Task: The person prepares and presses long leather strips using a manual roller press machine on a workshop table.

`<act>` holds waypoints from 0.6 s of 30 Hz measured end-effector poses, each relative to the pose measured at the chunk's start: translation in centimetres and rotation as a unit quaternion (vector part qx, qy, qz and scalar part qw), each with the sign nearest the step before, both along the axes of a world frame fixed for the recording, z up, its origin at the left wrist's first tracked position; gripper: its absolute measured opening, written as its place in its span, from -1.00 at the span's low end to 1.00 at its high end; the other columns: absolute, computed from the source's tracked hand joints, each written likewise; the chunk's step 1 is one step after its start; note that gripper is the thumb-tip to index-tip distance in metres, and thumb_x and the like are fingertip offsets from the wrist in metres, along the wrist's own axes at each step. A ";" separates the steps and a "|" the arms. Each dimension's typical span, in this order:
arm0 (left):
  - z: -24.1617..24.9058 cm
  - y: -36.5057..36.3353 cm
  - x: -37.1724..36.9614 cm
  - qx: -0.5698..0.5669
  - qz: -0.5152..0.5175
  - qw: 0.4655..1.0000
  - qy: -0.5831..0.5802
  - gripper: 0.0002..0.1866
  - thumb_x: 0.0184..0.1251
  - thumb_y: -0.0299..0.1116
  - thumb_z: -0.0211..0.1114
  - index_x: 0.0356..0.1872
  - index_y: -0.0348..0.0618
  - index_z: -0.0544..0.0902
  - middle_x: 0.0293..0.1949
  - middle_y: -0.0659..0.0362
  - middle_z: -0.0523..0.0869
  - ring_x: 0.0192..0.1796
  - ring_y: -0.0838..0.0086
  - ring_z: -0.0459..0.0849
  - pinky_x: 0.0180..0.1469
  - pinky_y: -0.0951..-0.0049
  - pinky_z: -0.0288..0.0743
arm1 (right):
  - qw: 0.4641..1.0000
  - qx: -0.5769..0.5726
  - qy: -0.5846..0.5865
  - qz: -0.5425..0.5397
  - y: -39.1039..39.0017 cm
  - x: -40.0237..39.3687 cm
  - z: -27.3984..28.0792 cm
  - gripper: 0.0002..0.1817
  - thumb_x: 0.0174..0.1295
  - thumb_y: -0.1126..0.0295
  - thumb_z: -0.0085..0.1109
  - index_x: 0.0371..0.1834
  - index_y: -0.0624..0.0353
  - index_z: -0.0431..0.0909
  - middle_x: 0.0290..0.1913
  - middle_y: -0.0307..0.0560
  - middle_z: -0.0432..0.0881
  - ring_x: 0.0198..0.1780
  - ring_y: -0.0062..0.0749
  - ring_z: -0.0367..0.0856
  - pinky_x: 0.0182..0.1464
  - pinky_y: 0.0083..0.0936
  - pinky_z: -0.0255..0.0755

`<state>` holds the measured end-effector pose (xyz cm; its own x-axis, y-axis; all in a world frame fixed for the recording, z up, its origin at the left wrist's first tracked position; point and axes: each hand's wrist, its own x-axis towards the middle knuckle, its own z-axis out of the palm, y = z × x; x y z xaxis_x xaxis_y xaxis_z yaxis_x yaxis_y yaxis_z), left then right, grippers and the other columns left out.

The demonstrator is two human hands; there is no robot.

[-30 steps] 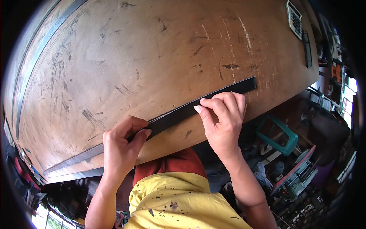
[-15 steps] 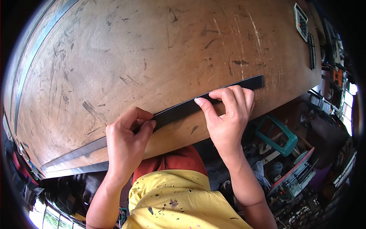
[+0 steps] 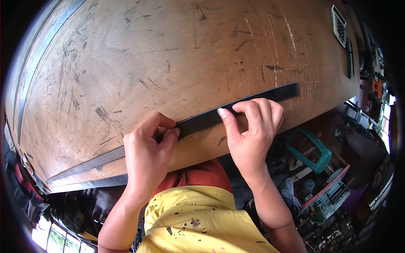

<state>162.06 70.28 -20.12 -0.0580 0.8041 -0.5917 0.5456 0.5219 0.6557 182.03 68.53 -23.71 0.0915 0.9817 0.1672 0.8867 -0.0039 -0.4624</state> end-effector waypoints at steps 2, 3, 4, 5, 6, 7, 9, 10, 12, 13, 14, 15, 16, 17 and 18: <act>0.0 0.0 0.0 -0.001 -0.003 1.000 0.003 -0.92 0.31 -0.52 0.39 -0.25 -0.31 0.70 -0.56 0.28 0.66 -0.60 0.73 0.47 -0.55 0.57 0.31 | 1.000 -0.010 -0.001 -0.001 0.2 -0.2 0.5 -0.66 0.02 0.23 0.60 -0.34 0.05 0.56 -0.28 -0.26 0.52 -0.02 -0.15 0.43 0.10 -0.15 0.29; 0.1 0.1 0.0 -0.001 -0.007 1.000 0.006 -0.92 0.31 -0.51 0.40 -0.26 -0.31 0.70 -0.56 0.28 0.66 -0.61 0.72 0.47 -0.55 0.56 0.31 | 1.000 -0.019 -0.004 -0.002 0.2 -0.3 0.6 -0.63 -0.02 0.21 0.62 -0.34 0.06 0.55 -0.28 -0.25 0.51 -0.01 -0.15 0.43 0.10 -0.15 0.29; 0.1 0.1 0.0 -0.002 -0.007 1.000 0.006 -0.92 0.31 -0.51 0.40 -0.26 -0.31 0.70 -0.56 0.28 0.66 -0.61 0.72 0.47 -0.55 0.56 0.31 | 1.000 -0.021 -0.003 -0.002 0.1 -0.3 0.5 -0.63 -0.02 0.21 0.62 -0.34 0.06 0.55 -0.28 -0.25 0.51 -0.01 -0.15 0.43 0.10 -0.15 0.29; 0.2 0.2 0.1 -0.003 -0.006 1.000 0.007 -0.93 0.31 -0.52 0.39 -0.27 -0.31 0.70 -0.57 0.28 0.66 -0.61 0.72 0.46 -0.55 0.56 0.31 | 1.000 -0.021 -0.008 -0.004 0.1 -0.3 0.5 -0.61 -0.04 0.20 0.63 -0.34 0.06 0.55 -0.28 -0.26 0.51 -0.01 -0.15 0.42 0.09 -0.15 0.29; 0.3 0.2 0.1 -0.003 -0.006 1.000 0.008 -0.93 0.31 -0.52 0.39 -0.27 -0.31 0.69 -0.57 0.28 0.66 -0.61 0.72 0.46 -0.55 0.56 0.30 | 1.000 -0.021 -0.014 -0.006 0.2 -0.4 0.4 -0.59 -0.07 0.18 0.65 -0.34 0.06 0.55 -0.28 -0.26 0.51 -0.02 -0.14 0.42 0.09 -0.14 0.29; 0.2 0.2 0.1 -0.003 -0.006 1.000 0.008 -0.93 0.31 -0.52 0.39 -0.27 -0.31 0.69 -0.57 0.28 0.66 -0.61 0.72 0.46 -0.55 0.56 0.30 | 1.000 -0.021 -0.014 -0.006 0.2 -0.4 0.4 -0.59 -0.07 0.18 0.65 -0.34 0.06 0.55 -0.28 -0.26 0.51 -0.02 -0.14 0.42 0.09 -0.14 0.29; 0.1 0.1 0.1 0.001 0.001 1.000 0.004 -0.93 0.31 -0.52 0.39 -0.27 -0.31 0.70 -0.59 0.28 0.65 -0.61 0.72 0.46 -0.55 0.55 0.30 | 0.999 -0.025 -0.015 -0.013 0.2 -0.5 0.5 -0.60 -0.06 0.18 0.64 -0.34 0.04 0.54 -0.28 -0.26 0.51 -0.02 -0.15 0.42 0.09 -0.13 0.28; 0.1 0.0 0.2 0.002 0.001 1.000 0.004 -0.93 0.31 -0.52 0.39 -0.27 -0.31 0.70 -0.59 0.28 0.65 -0.61 0.72 0.46 -0.55 0.55 0.30 | 1.000 -0.025 -0.015 -0.013 0.2 -0.6 0.5 -0.60 -0.06 0.18 0.64 -0.34 0.04 0.54 -0.28 -0.26 0.51 -0.02 -0.15 0.42 0.09 -0.13 0.28; 0.1 -0.1 0.3 0.009 0.007 1.000 0.002 -0.94 0.29 -0.53 0.39 -0.29 -0.31 0.70 -0.60 0.28 0.64 -0.59 0.72 0.47 -0.54 0.55 0.30 | 1.000 -0.024 -0.014 -0.012 0.1 -1.0 0.7 -0.66 0.03 0.22 0.58 -0.35 0.03 0.54 -0.28 -0.25 0.50 -0.03 -0.15 0.44 0.10 -0.13 0.27; 0.0 -0.1 0.3 0.013 0.008 1.000 0.003 -0.94 0.29 -0.53 0.39 -0.29 -0.31 0.70 -0.60 0.28 0.64 -0.59 0.72 0.47 -0.54 0.55 0.30 | 0.999 -0.026 -0.022 0.000 -0.1 -1.4 0.6 -0.71 0.09 0.25 0.53 -0.35 0.03 0.54 -0.28 -0.24 0.50 -0.04 -0.15 0.45 0.10 -0.13 0.26; -0.1 -0.2 0.2 0.028 0.001 1.000 0.004 -0.94 0.28 -0.54 0.39 -0.29 -0.32 0.70 -0.60 0.25 0.65 -0.58 0.71 0.49 -0.52 0.55 0.32 | 0.999 -0.027 -0.030 0.012 -0.5 -1.8 0.4 -0.75 0.16 0.28 0.49 -0.35 0.02 0.54 -0.28 -0.23 0.51 -0.04 -0.15 0.46 0.11 -0.13 0.26; -0.2 -0.2 0.1 0.043 -0.007 0.999 0.006 -0.93 0.26 -0.54 0.39 -0.30 -0.33 0.70 -0.59 0.23 0.66 -0.56 0.70 0.50 -0.50 0.54 0.34 | 1.000 -0.017 -0.023 0.012 -0.7 -2.2 0.2 -0.81 0.23 0.32 0.42 -0.34 0.04 0.54 -0.27 -0.23 0.52 -0.06 -0.15 0.47 0.11 -0.13 0.26; -0.4 -0.3 0.1 0.051 -0.006 0.999 0.009 -0.93 0.26 -0.54 0.39 -0.30 -0.33 0.70 -0.59 0.23 0.66 -0.56 0.70 0.50 -0.50 0.54 0.34 | 1.000 -0.014 -0.018 0.015 -0.9 -2.3 0.1 -0.80 0.22 0.31 0.44 -0.33 0.03 0.54 -0.26 -0.23 0.53 -0.05 -0.14 0.47 0.10 -0.11 0.27; -0.5 -0.4 0.1 0.062 -0.008 0.998 0.009 -0.92 0.25 -0.54 0.39 -0.29 -0.33 0.70 -0.59 0.20 0.68 -0.55 0.69 0.52 -0.49 0.53 0.36 | 1.000 -0.014 -0.006 0.013 -0.8 -2.4 0.1 -0.79 0.21 0.29 0.45 -0.33 0.03 0.54 -0.26 -0.24 0.53 -0.05 -0.14 0.46 0.09 -0.11 0.27; -0.4 -0.4 0.1 0.071 -0.010 0.997 0.009 -0.92 0.23 -0.55 0.40 -0.29 -0.34 0.70 -0.58 0.16 0.69 -0.53 0.68 0.53 -0.47 0.52 0.38 | 1.000 -0.016 0.006 0.010 -0.8 -2.6 0.2 -0.77 0.19 0.28 0.47 -0.33 0.03 0.55 -0.26 -0.24 0.53 -0.05 -0.14 0.46 0.09 -0.10 0.27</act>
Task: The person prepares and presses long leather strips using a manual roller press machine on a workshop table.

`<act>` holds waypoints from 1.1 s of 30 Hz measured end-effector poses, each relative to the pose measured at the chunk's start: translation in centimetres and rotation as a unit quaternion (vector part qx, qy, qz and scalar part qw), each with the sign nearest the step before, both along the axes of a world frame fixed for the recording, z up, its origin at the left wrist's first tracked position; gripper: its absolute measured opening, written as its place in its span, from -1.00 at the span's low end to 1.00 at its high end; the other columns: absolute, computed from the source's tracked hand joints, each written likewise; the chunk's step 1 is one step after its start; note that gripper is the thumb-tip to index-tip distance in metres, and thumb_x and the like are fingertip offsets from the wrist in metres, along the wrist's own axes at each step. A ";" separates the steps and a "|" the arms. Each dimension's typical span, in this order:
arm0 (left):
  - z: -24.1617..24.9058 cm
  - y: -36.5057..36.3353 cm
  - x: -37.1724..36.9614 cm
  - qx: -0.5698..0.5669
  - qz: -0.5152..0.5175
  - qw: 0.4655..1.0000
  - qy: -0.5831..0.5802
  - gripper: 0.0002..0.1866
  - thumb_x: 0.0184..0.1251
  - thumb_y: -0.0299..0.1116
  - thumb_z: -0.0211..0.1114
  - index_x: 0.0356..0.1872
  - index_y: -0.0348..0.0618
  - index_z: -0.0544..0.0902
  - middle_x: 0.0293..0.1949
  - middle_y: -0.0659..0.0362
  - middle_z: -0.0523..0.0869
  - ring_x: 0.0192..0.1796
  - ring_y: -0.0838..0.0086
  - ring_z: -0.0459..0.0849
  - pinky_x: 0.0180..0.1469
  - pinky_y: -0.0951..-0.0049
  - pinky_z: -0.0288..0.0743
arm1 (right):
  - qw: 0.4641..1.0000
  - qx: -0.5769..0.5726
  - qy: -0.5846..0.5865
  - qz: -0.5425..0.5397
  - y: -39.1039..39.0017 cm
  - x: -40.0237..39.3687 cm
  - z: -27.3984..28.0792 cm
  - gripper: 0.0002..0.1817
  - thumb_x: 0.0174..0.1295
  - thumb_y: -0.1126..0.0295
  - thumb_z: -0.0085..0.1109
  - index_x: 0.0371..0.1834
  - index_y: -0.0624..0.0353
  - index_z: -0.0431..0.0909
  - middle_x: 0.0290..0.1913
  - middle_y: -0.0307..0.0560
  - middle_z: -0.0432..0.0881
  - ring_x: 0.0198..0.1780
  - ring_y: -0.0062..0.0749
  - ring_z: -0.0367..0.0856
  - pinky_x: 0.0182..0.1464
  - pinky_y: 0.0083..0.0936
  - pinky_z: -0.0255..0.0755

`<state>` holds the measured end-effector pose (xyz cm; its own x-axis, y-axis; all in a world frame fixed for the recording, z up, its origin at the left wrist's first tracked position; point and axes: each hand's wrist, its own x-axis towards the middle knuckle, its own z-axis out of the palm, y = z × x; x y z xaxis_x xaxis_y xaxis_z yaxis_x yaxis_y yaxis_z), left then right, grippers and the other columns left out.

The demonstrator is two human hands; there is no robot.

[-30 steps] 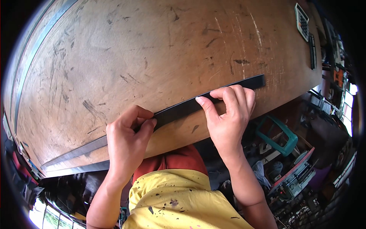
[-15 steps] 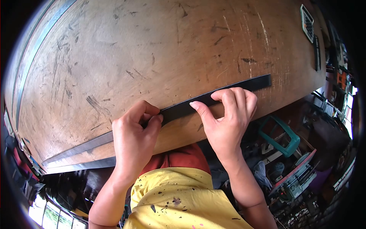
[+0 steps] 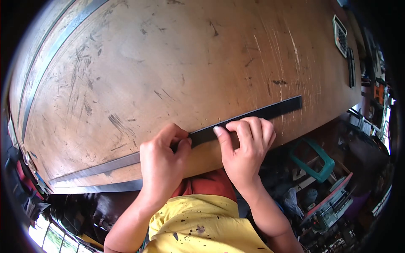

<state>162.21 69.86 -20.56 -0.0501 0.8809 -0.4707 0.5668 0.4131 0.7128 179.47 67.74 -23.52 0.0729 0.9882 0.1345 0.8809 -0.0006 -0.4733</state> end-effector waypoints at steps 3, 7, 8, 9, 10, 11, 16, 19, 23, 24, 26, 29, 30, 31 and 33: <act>0.3 0.1 0.1 0.005 -0.004 1.000 0.005 -0.91 0.22 -0.55 0.39 -0.29 -0.34 0.70 -0.57 0.12 0.70 -0.54 0.66 0.54 -0.46 0.51 0.41 | 1.000 -0.024 -0.006 -0.008 0.4 -0.3 0.7 -0.75 0.16 0.24 0.49 -0.33 0.01 0.55 -0.27 -0.25 0.54 -0.04 -0.14 0.45 0.10 -0.10 0.26; 0.1 0.1 0.0 0.006 -0.017 1.000 0.013 -0.93 0.23 -0.55 0.38 -0.31 -0.33 0.69 -0.59 0.11 0.70 -0.57 0.65 0.54 -0.46 0.50 0.40 | 0.999 -0.033 -0.011 -0.002 0.3 -0.7 0.8 -0.76 0.16 0.24 0.49 -0.33 0.00 0.56 -0.26 -0.28 0.54 -0.04 -0.17 0.45 0.08 -0.12 0.24; 0.1 0.1 0.0 0.004 -0.016 1.000 0.012 -0.93 0.23 -0.55 0.38 -0.31 -0.33 0.69 -0.59 0.11 0.70 -0.57 0.65 0.54 -0.46 0.50 0.40 | 1.000 -0.027 -0.014 0.003 0.2 -1.2 0.6 -0.77 0.16 0.25 0.48 -0.33 0.00 0.56 -0.26 -0.29 0.55 -0.05 -0.19 0.46 0.07 -0.14 0.23; 0.0 0.1 -0.1 0.005 -0.023 1.000 0.014 -0.94 0.24 -0.56 0.37 -0.31 -0.33 0.68 -0.60 0.11 0.69 -0.57 0.64 0.54 -0.47 0.49 0.40 | 1.000 -0.014 -0.003 0.015 0.0 -1.5 0.3 -0.80 0.17 0.30 0.47 -0.32 -0.01 0.57 -0.27 -0.29 0.55 -0.08 -0.21 0.48 0.05 -0.16 0.23; 0.0 0.1 -0.1 0.006 -0.030 0.999 0.016 -0.95 0.24 -0.56 0.36 -0.32 -0.33 0.68 -0.61 0.11 0.69 -0.58 0.63 0.54 -0.47 0.49 0.40 | 1.000 0.000 0.010 0.019 -0.2 -2.0 0.0 -0.82 0.17 0.36 0.46 -0.31 -0.01 0.58 -0.28 -0.29 0.55 -0.11 -0.23 0.49 0.06 -0.17 0.23; -0.1 0.0 -0.1 0.005 -0.029 0.999 0.015 -0.95 0.24 -0.56 0.36 -0.32 -0.33 0.68 -0.61 0.11 0.69 -0.58 0.63 0.54 -0.47 0.49 0.40 | 0.999 0.012 0.020 0.023 -0.4 -2.3 -0.3 -0.83 0.16 0.38 0.46 -0.31 -0.01 0.59 -0.28 -0.30 0.55 -0.11 -0.25 0.49 0.07 -0.17 0.24; -0.1 0.0 -0.2 0.008 -0.058 0.998 0.033 -0.97 0.27 -0.53 0.36 -0.31 -0.26 0.68 -0.52 0.00 0.75 -0.53 0.24 0.73 -0.42 0.30 0.54 | 0.997 0.040 0.041 0.046 -0.6 -3.2 -0.7 -0.83 0.14 0.43 0.46 -0.30 0.00 0.60 -0.28 -0.31 0.55 -0.11 -0.27 0.50 0.09 -0.18 0.27; 1.0 1.0 -2.4 -0.204 0.066 0.951 -0.224 -0.84 0.36 -0.53 0.38 -0.10 -0.36 0.69 -0.37 0.11 0.80 -0.47 0.56 0.69 -0.41 0.54 0.50 | 0.997 0.051 0.038 0.048 -0.7 -3.2 -1.2 -0.83 0.13 0.43 0.47 -0.30 0.00 0.62 -0.29 -0.31 0.55 -0.10 -0.28 0.51 0.10 -0.17 0.28; 3.2 0.7 -5.9 -0.275 0.069 0.932 -0.228 -0.72 0.33 -0.57 0.41 0.04 -0.36 0.63 -0.21 0.07 0.79 -0.44 0.61 0.70 -0.39 0.56 0.55 | 0.997 0.052 0.037 0.041 -0.8 -3.4 -1.2 -0.84 0.12 0.43 0.48 -0.32 0.00 0.63 -0.28 -0.30 0.56 -0.11 -0.27 0.51 0.10 -0.18 0.28; 3.3 0.3 -6.7 -0.221 0.040 0.964 -0.145 -0.75 0.32 -0.58 0.41 -0.01 -0.33 0.65 -0.26 0.11 0.78 -0.47 0.64 0.65 -0.43 0.58 0.51 | 0.997 0.052 0.034 0.038 -0.8 -3.5 -1.2 -0.84 0.12 0.43 0.48 -0.32 0.00 0.64 -0.28 -0.30 0.57 -0.10 -0.27 0.51 0.10 -0.18 0.28; 2.9 -0.3 -8.3 -0.165 0.011 0.984 -0.060 -0.78 0.31 -0.58 0.42 -0.05 -0.30 0.66 -0.31 0.15 0.77 -0.50 0.68 0.61 -0.46 0.59 0.47 | 0.998 0.054 0.026 0.032 -0.7 -3.7 -0.9 -0.83 0.09 0.42 0.53 -0.33 -0.01 0.67 -0.34 -0.32 0.59 -0.12 -0.27 0.52 0.03 -0.29 0.30; 1.4 -1.2 -10.2 -0.068 -0.034 0.997 -0.025 -0.92 0.29 -0.57 0.43 -0.24 -0.26 0.70 -0.55 0.33 0.67 -0.56 0.76 0.44 -0.53 0.61 0.29 | 0.999 0.026 0.021 0.025 -1.0 -3.9 -0.9 -0.86 0.20 0.38 0.44 -0.31 -0.01 0.61 -0.26 -0.27 0.57 -0.05 -0.21 0.49 0.12 -0.18 0.29; 1.2 -1.3 -10.4 -0.069 -0.033 0.997 -0.025 -0.92 0.29 -0.57 0.43 -0.24 -0.26 0.70 -0.55 0.33 0.67 -0.56 0.76 0.44 -0.53 0.61 0.29 | 0.999 0.026 0.021 0.026 -1.0 -4.0 -0.8 -0.86 0.20 0.38 0.44 -0.31 -0.01 0.61 -0.26 -0.27 0.57 -0.05 -0.21 0.49 0.12 -0.18 0.29; 1.0 -1.3 -10.5 -0.068 -0.030 0.997 -0.032 -0.93 0.29 -0.58 0.43 -0.25 -0.26 0.70 -0.56 0.34 0.65 -0.56 0.76 0.43 -0.52 0.62 0.28 | 0.999 0.020 0.012 0.025 -0.9 -4.1 -0.6 -0.86 0.21 0.38 0.43 -0.31 0.00 0.60 -0.26 -0.26 0.56 -0.04 -0.20 0.49 0.12 -0.18 0.29; 0.6 -1.5 -10.6 -0.070 -0.024 0.996 -0.040 -0.94 0.28 -0.59 0.42 -0.27 -0.27 0.71 -0.57 0.34 0.64 -0.56 0.76 0.43 -0.51 0.62 0.27 | 1.000 0.008 0.005 0.024 -1.0 -4.2 -0.6 -0.85 0.23 0.37 0.42 -0.30 0.02 0.58 -0.23 -0.24 0.55 -0.02 -0.17 0.47 0.12 -0.18 0.29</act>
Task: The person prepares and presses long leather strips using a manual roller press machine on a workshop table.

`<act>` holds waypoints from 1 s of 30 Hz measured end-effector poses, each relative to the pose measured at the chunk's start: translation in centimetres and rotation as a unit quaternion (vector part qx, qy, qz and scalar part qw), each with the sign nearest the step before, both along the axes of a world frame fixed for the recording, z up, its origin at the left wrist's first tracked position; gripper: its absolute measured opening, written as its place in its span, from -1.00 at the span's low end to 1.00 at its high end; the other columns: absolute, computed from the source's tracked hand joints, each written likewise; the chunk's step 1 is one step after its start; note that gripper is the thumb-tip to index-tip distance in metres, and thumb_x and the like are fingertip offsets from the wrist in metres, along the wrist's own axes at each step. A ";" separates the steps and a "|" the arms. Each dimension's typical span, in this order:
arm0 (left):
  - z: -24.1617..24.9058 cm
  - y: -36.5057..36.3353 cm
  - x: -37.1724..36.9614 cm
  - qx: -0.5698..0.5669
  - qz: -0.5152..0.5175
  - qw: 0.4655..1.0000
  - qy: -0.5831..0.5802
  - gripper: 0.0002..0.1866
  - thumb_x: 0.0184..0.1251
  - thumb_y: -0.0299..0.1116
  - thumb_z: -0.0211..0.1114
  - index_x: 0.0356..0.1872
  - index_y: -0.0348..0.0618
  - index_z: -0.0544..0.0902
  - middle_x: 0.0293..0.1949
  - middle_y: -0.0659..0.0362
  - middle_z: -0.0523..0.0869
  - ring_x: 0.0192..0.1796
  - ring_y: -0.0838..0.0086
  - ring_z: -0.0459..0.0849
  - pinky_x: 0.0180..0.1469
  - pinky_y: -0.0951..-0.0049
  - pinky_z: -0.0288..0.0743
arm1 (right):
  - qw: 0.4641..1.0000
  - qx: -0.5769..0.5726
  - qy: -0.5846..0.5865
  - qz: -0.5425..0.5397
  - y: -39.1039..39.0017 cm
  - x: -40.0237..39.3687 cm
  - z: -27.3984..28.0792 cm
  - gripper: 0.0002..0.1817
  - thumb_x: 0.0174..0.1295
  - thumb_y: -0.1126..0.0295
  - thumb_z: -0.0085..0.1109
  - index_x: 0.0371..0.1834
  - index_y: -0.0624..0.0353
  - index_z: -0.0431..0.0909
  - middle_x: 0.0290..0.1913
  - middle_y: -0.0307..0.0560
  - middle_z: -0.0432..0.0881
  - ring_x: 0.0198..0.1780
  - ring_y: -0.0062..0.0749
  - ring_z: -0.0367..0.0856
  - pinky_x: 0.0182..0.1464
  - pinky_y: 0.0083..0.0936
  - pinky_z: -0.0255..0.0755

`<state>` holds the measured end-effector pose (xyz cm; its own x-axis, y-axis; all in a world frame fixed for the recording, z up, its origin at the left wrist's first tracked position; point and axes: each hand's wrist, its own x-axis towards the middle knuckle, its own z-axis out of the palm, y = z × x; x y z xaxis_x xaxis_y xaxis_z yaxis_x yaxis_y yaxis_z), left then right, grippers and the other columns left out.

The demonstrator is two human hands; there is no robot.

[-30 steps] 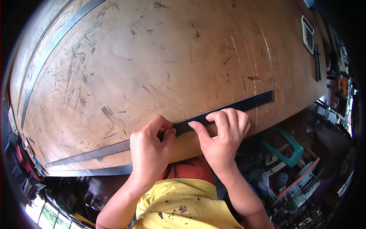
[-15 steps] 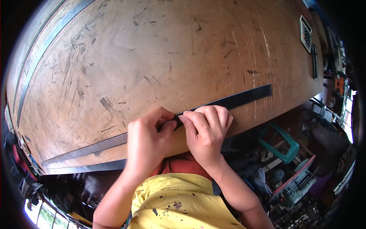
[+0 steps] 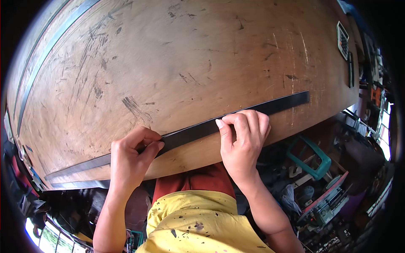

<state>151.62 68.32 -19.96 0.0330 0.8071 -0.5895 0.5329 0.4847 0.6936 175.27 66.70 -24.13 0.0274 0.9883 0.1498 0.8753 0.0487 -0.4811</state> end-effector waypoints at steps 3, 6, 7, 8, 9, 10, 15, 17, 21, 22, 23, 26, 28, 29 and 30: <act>-0.3 -0.1 0.1 0.022 0.012 1.000 -0.008 -0.95 0.27 -0.60 0.42 -0.30 -0.27 0.72 -0.60 0.34 0.63 -0.54 0.79 0.43 -0.49 0.62 0.26 | 1.000 -0.015 0.004 -0.006 0.0 -0.3 0.2 -0.83 0.22 0.35 0.44 -0.30 0.03 0.57 -0.23 -0.22 0.55 -0.01 -0.14 0.46 0.12 -0.17 0.30; -0.2 -0.1 0.3 0.024 0.006 1.000 0.005 -0.95 0.25 -0.62 0.41 -0.30 -0.29 0.72 -0.59 0.32 0.64 -0.51 0.78 0.45 -0.46 0.61 0.30 | 1.000 -0.019 0.008 -0.013 0.2 -0.7 0.6 -0.71 0.15 0.23 0.52 -0.29 0.06 0.56 -0.22 -0.23 0.54 0.01 -0.11 0.42 0.13 -0.16 0.29; -0.3 -0.1 0.3 0.031 0.009 0.999 0.007 -0.95 0.25 -0.61 0.41 -0.30 -0.29 0.72 -0.58 0.31 0.65 -0.50 0.77 0.46 -0.44 0.61 0.32 | 0.999 -0.027 0.010 -0.019 0.2 -0.9 0.8 -0.66 0.11 0.19 0.55 -0.28 0.06 0.55 -0.22 -0.23 0.54 0.01 -0.11 0.41 0.13 -0.15 0.29; -0.4 -0.2 0.3 0.038 0.012 0.999 0.008 -0.94 0.24 -0.61 0.42 -0.30 -0.30 0.72 -0.57 0.30 0.66 -0.49 0.76 0.48 -0.43 0.60 0.34 | 0.999 -0.035 -0.001 -0.020 0.3 -1.0 0.9 -0.61 0.05 0.16 0.60 -0.28 0.07 0.55 -0.22 -0.22 0.53 0.00 -0.13 0.40 0.12 -0.16 0.30; -0.4 -0.2 0.3 0.037 0.013 0.999 0.008 -0.94 0.24 -0.61 0.42 -0.30 -0.30 0.72 -0.57 0.30 0.66 -0.49 0.76 0.48 -0.43 0.60 0.34 | 0.999 -0.036 -0.001 -0.019 0.3 -1.0 0.9 -0.61 0.05 0.16 0.60 -0.28 0.07 0.55 -0.22 -0.22 0.53 0.00 -0.13 0.40 0.12 -0.16 0.30; -0.4 -0.2 0.3 0.035 0.008 0.999 0.010 -0.94 0.24 -0.61 0.42 -0.30 -0.31 0.72 -0.57 0.29 0.67 -0.48 0.75 0.49 -0.42 0.59 0.36 | 0.999 -0.037 -0.003 -0.020 0.3 -1.0 0.9 -0.61 0.04 0.17 0.61 -0.29 0.07 0.55 -0.22 -0.22 0.53 0.00 -0.12 0.40 0.13 -0.16 0.30; -0.3 -0.2 0.3 0.048 -0.009 0.999 0.022 -0.94 0.24 -0.61 0.43 -0.30 -0.32 0.72 -0.56 0.27 0.69 -0.47 0.75 0.51 -0.41 0.59 0.37 | 0.999 -0.037 -0.003 -0.021 0.3 -1.1 0.8 -0.60 0.01 0.20 0.63 -0.29 0.07 0.55 -0.23 -0.20 0.53 0.00 -0.11 0.40 0.13 -0.15 0.30; -0.4 -0.3 0.4 0.043 0.000 0.999 0.019 -0.93 0.23 -0.61 0.43 -0.29 -0.31 0.72 -0.57 0.27 0.68 -0.47 0.75 0.51 -0.41 0.59 0.37 | 0.999 -0.035 -0.005 -0.022 0.2 -1.2 0.8 -0.62 0.02 0.21 0.62 -0.30 0.07 0.55 -0.23 -0.22 0.54 0.01 -0.11 0.41 0.14 -0.13 0.30; -0.6 -0.4 0.5 0.057 0.005 0.998 0.020 -0.93 0.23 -0.60 0.44 -0.29 -0.31 0.72 -0.57 0.28 0.67 -0.47 0.74 0.51 -0.41 0.59 0.37 | 1.000 -0.024 -0.006 -0.009 0.0 -1.6 0.7 -0.68 0.08 0.25 0.57 -0.32 0.05 0.56 -0.25 -0.24 0.54 0.02 -0.11 0.43 0.14 -0.12 0.30; -0.5 -0.4 0.6 0.056 0.001 0.998 0.027 -0.93 0.23 -0.60 0.44 -0.29 -0.32 0.72 -0.57 0.27 0.67 -0.48 0.74 0.51 -0.41 0.59 0.37 | 1.000 -0.015 -0.007 -0.002 -0.2 -1.7 0.5 -0.72 0.11 0.27 0.54 -0.33 0.04 0.56 -0.26 -0.25 0.55 0.01 -0.12 0.44 0.15 -0.12 0.30; -0.5 -0.3 0.6 0.055 -0.004 0.998 0.035 -0.93 0.23 -0.59 0.44 -0.29 -0.32 0.72 -0.58 0.27 0.66 -0.48 0.74 0.50 -0.42 0.58 0.37 | 1.000 -0.007 -0.008 0.006 -0.3 -1.9 0.3 -0.76 0.15 0.29 0.51 -0.34 0.03 0.56 -0.27 -0.26 0.55 0.01 -0.12 0.45 0.15 -0.12 0.30; -0.5 -0.3 0.7 0.055 -0.002 0.998 0.043 -0.93 0.24 -0.58 0.44 -0.29 -0.32 0.72 -0.58 0.25 0.66 -0.48 0.73 0.50 -0.42 0.57 0.37 | 1.000 0.004 -0.009 0.012 -0.6 -2.3 0.0 -0.82 0.19 0.35 0.46 -0.32 0.01 0.58 -0.26 -0.26 0.56 -0.01 -0.16 0.47 0.15 -0.15 0.31; -0.4 -0.3 0.8 0.058 -0.002 0.997 0.044 -0.92 0.23 -0.58 0.44 -0.29 -0.33 0.72 -0.58 0.25 0.66 -0.49 0.72 0.50 -0.42 0.57 0.37 | 1.000 0.004 -0.009 0.013 -0.8 -2.4 -0.1 -0.84 0.19 0.37 0.45 -0.31 0.01 0.59 -0.25 -0.26 0.57 -0.01 -0.17 0.48 0.14 -0.15 0.31; -0.4 -0.3 0.8 0.062 -0.003 0.997 0.044 -0.92 0.23 -0.58 0.44 -0.29 -0.33 0.72 -0.58 0.24 0.66 -0.49 0.72 0.49 -0.42 0.57 0.37 | 1.000 0.009 -0.002 0.026 -0.9 -2.4 0.0 -0.86 0.19 0.40 0.43 -0.28 0.02 0.61 -0.24 -0.25 0.57 -0.02 -0.18 0.49 0.14 -0.16 0.32; -0.4 -0.3 0.8 0.062 -0.003 0.997 0.044 -0.92 0.23 -0.58 0.44 -0.29 -0.33 0.72 -0.58 0.24 0.66 -0.49 0.72 0.49 -0.42 0.57 0.37 | 0.999 0.014 0.004 0.039 -0.9 -2.4 0.0 -0.86 0.19 0.44 0.41 -0.24 0.03 0.64 -0.23 -0.25 0.58 -0.02 -0.19 0.50 0.13 -0.17 0.33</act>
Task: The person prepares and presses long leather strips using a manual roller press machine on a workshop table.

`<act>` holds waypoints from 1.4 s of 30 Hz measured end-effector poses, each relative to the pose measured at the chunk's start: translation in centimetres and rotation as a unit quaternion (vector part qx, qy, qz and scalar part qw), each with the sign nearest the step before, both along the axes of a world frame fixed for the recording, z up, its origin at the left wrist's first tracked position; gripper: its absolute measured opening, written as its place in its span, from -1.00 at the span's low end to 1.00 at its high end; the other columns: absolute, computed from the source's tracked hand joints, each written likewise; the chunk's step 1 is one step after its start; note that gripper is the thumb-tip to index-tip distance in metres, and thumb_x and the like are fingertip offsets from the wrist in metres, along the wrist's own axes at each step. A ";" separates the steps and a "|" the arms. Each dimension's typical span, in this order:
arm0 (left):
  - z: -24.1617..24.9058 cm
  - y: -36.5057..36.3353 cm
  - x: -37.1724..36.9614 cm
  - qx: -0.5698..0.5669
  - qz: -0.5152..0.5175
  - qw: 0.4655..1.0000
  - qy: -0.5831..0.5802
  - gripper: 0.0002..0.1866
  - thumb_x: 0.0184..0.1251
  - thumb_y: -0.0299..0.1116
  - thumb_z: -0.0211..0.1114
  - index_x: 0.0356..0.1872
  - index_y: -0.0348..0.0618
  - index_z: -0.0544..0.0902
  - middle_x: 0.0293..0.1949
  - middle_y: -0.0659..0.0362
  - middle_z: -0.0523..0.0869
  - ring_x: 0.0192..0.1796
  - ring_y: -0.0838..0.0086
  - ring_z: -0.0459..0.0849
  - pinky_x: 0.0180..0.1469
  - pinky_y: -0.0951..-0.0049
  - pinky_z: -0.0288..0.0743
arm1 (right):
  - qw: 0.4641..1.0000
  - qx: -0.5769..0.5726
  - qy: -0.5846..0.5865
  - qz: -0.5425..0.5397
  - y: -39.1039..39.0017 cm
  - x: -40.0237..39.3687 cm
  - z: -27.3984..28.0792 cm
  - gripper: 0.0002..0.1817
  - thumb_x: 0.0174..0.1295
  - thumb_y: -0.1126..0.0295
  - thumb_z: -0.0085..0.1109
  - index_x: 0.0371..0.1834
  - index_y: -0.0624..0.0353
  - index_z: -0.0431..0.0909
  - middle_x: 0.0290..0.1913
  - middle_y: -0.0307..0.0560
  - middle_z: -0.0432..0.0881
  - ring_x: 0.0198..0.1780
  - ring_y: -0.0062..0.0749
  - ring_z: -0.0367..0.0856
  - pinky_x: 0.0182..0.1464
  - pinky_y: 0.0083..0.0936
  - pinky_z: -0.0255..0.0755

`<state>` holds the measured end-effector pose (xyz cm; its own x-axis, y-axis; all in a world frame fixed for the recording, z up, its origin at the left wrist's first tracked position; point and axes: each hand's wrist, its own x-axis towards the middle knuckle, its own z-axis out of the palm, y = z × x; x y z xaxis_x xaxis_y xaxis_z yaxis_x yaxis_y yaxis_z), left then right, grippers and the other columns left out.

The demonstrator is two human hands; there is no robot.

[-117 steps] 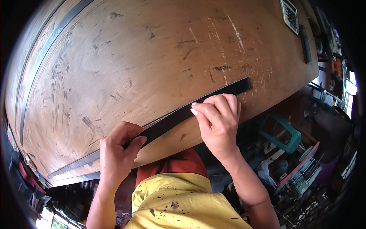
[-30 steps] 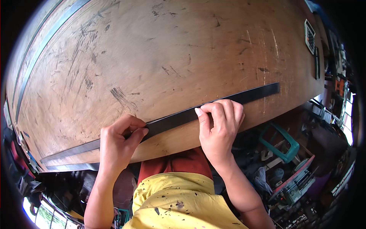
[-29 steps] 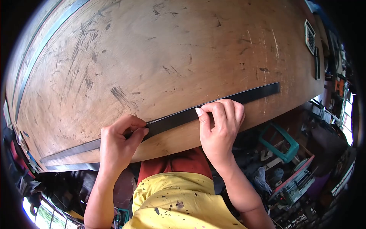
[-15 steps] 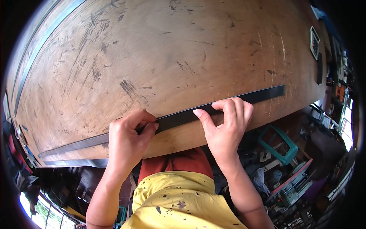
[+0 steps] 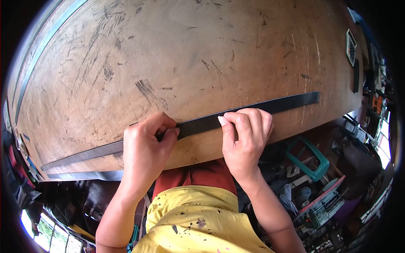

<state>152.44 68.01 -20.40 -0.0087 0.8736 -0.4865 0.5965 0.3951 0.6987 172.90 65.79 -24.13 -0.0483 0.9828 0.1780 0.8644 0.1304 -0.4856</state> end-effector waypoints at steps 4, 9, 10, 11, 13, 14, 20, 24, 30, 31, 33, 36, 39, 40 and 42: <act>-0.1 -0.1 0.1 -0.001 0.006 1.000 -0.001 -0.92 0.22 -0.58 0.44 -0.29 -0.32 0.72 -0.57 0.22 0.68 -0.49 0.70 0.51 -0.42 0.56 0.38 | 0.999 0.029 0.001 0.045 -0.5 -1.0 -0.3 -0.79 0.16 0.53 0.32 -0.13 0.07 0.68 -0.20 -0.24 0.60 -0.06 -0.21 0.55 0.14 -0.20 0.40; -0.4 -0.3 0.2 0.000 0.014 1.000 0.000 -0.92 0.22 -0.58 0.43 -0.29 -0.32 0.73 -0.56 0.20 0.70 -0.50 0.70 0.55 -0.43 0.53 0.41 | 0.995 0.011 0.031 0.096 -1.2 -3.4 0.1 -0.76 0.14 0.48 0.33 -0.10 0.13 0.73 -0.15 -0.22 0.60 -0.01 -0.24 0.57 0.23 -0.14 0.42; -0.6 -0.5 0.3 0.019 0.009 1.000 0.004 -0.93 0.21 -0.58 0.43 -0.29 -0.31 0.73 -0.57 0.20 0.70 -0.50 0.69 0.56 -0.42 0.52 0.43 | 0.994 0.013 0.037 0.101 -1.5 -3.8 0.0 -0.77 0.13 0.48 0.33 -0.11 0.13 0.73 -0.15 -0.22 0.60 0.00 -0.24 0.56 0.23 -0.15 0.41; -0.7 -0.5 0.3 0.039 0.004 0.999 0.008 -0.93 0.21 -0.58 0.43 -0.30 -0.31 0.73 -0.57 0.20 0.70 -0.50 0.69 0.57 -0.42 0.51 0.44 | 0.993 0.014 0.042 0.107 -1.7 -4.0 -0.2 -0.77 0.13 0.48 0.33 -0.12 0.13 0.74 -0.15 -0.22 0.60 0.00 -0.24 0.56 0.22 -0.15 0.41; -0.5 -0.4 0.4 0.037 -0.007 0.999 0.023 -0.91 0.19 -0.55 0.43 -0.30 -0.30 0.72 -0.54 0.08 0.71 -0.48 0.49 0.66 -0.37 0.42 0.51 | 0.994 0.021 0.034 0.105 -1.8 -4.2 -0.2 -0.78 0.12 0.48 0.34 -0.13 0.14 0.74 -0.16 -0.23 0.60 0.01 -0.25 0.55 0.21 -0.16 0.41; -0.5 -0.3 0.3 0.034 -0.019 0.999 0.038 -0.90 0.17 -0.52 0.44 -0.30 -0.28 0.72 -0.50 -0.04 0.72 -0.46 0.28 0.75 -0.33 0.33 0.57 | 0.994 0.026 0.026 0.103 -1.9 -4.4 -0.2 -0.78 0.11 0.48 0.34 -0.14 0.14 0.74 -0.16 -0.23 0.60 0.01 -0.25 0.55 0.20 -0.17 0.40; 1.8 -0.2 -5.1 -0.209 0.071 0.942 -0.254 -0.74 0.31 -0.60 0.39 0.01 -0.29 0.63 -0.22 0.15 0.81 -0.26 0.57 0.74 -0.28 0.52 0.60 | 0.995 0.023 0.013 0.095 -1.6 -4.8 0.1 -0.78 0.09 0.51 0.37 -0.16 0.12 0.73 -0.19 -0.24 0.60 -0.01 -0.25 0.55 0.16 -0.20 0.41; 3.5 -0.7 -8.7 -0.198 0.019 0.977 -0.079 -0.76 0.28 -0.60 0.42 -0.04 -0.29 0.66 -0.27 0.13 0.82 -0.30 0.60 0.72 -0.23 0.51 0.60 | 0.996 0.020 0.020 0.084 -1.6 -5.1 0.2 -0.79 0.08 0.52 0.42 -0.18 0.10 0.72 -0.21 -0.24 0.60 -0.03 -0.22 0.56 0.13 -0.21 0.40; 0.6 -2.4 -10.0 -0.065 0.011 0.995 -0.077 -0.87 0.24 -0.60 0.44 -0.20 -0.30 0.71 -0.42 0.12 0.80 -0.39 0.61 0.69 -0.27 0.51 0.57 | 0.998 0.005 0.027 0.049 -1.7 -6.1 0.2 -0.80 0.10 0.46 0.47 -0.21 0.05 0.69 -0.21 -0.23 0.59 -0.01 -0.19 0.53 0.10 -0.20 0.37; 0.3 -2.5 -10.1 -0.065 0.011 0.995 -0.079 -0.87 0.24 -0.60 0.44 -0.20 -0.30 0.71 -0.42 0.12 0.80 -0.39 0.61 0.69 -0.27 0.51 0.57 | 0.999 0.002 0.024 0.038 -1.7 -6.3 0.4 -0.81 0.11 0.44 0.48 -0.22 0.06 0.68 -0.21 -0.23 0.58 -0.02 -0.18 0.52 0.09 -0.20 0.37; -0.3 -2.8 -10.1 -0.039 0.015 0.995 -0.086 -0.90 0.29 -0.59 0.42 -0.20 -0.30 0.71 -0.50 0.29 0.71 -0.54 0.74 0.47 -0.50 0.59 0.33 | 0.999 -0.001 0.019 0.027 -1.8 -6.6 0.5 -0.81 0.12 0.43 0.48 -0.23 0.06 0.68 -0.21 -0.23 0.58 -0.03 -0.17 0.51 0.08 -0.20 0.37; -0.6 -2.8 -10.0 -0.033 0.019 0.996 -0.075 -0.92 0.29 -0.57 0.42 -0.22 -0.31 0.73 -0.52 0.30 0.69 -0.56 0.74 0.46 -0.51 0.58 0.32 | 1.000 0.003 0.017 0.018 -1.8 -7.0 0.4 -0.81 0.13 0.40 0.49 -0.25 0.08 0.66 -0.22 -0.20 0.57 -0.03 -0.15 0.48 0.07 -0.21 0.37; -0.6 -2.6 -9.9 -0.031 0.016 0.997 -0.064 -0.92 0.30 -0.56 0.43 -0.23 -0.31 0.73 -0.54 0.31 0.67 -0.57 0.74 0.45 -0.52 0.58 0.31 | 1.000 0.004 0.020 0.003 -1.7 -7.4 0.3 -0.79 0.13 0.37 0.51 -0.27 0.10 0.64 -0.24 -0.18 0.55 -0.04 -0.13 0.45 0.07 -0.20 0.37; -0.6 -2.6 -9.8 -0.036 0.015 0.997 -0.064 -0.92 0.30 -0.56 0.43 -0.23 -0.31 0.73 -0.54 0.31 0.67 -0.57 0.74 0.45 -0.52 0.58 0.31 | 1.000 0.003 0.015 -0.001 -1.7 -7.5 0.4 -0.78 0.13 0.35 0.51 -0.28 0.10 0.63 -0.25 -0.17 0.54 -0.04 -0.12 0.44 0.06 -0.19 0.36; -0.5 -2.5 -9.8 -0.043 0.021 0.997 -0.062 -0.93 0.30 -0.56 0.42 -0.23 -0.32 0.73 -0.55 0.32 0.65 -0.57 0.75 0.45 -0.52 0.59 0.31 | 1.000 0.005 0.012 -0.003 -1.5 -7.6 0.4 -0.75 0.12 0.30 0.53 -0.31 0.10 0.60 -0.26 -0.17 0.52 -0.05 -0.13 0.42 0.06 -0.19 0.35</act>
<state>142.63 65.51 -20.90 0.0198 0.8285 -0.5597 0.4892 0.4802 0.7281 165.27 64.26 -23.77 -0.0375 0.9813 0.1889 0.8538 0.1297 -0.5043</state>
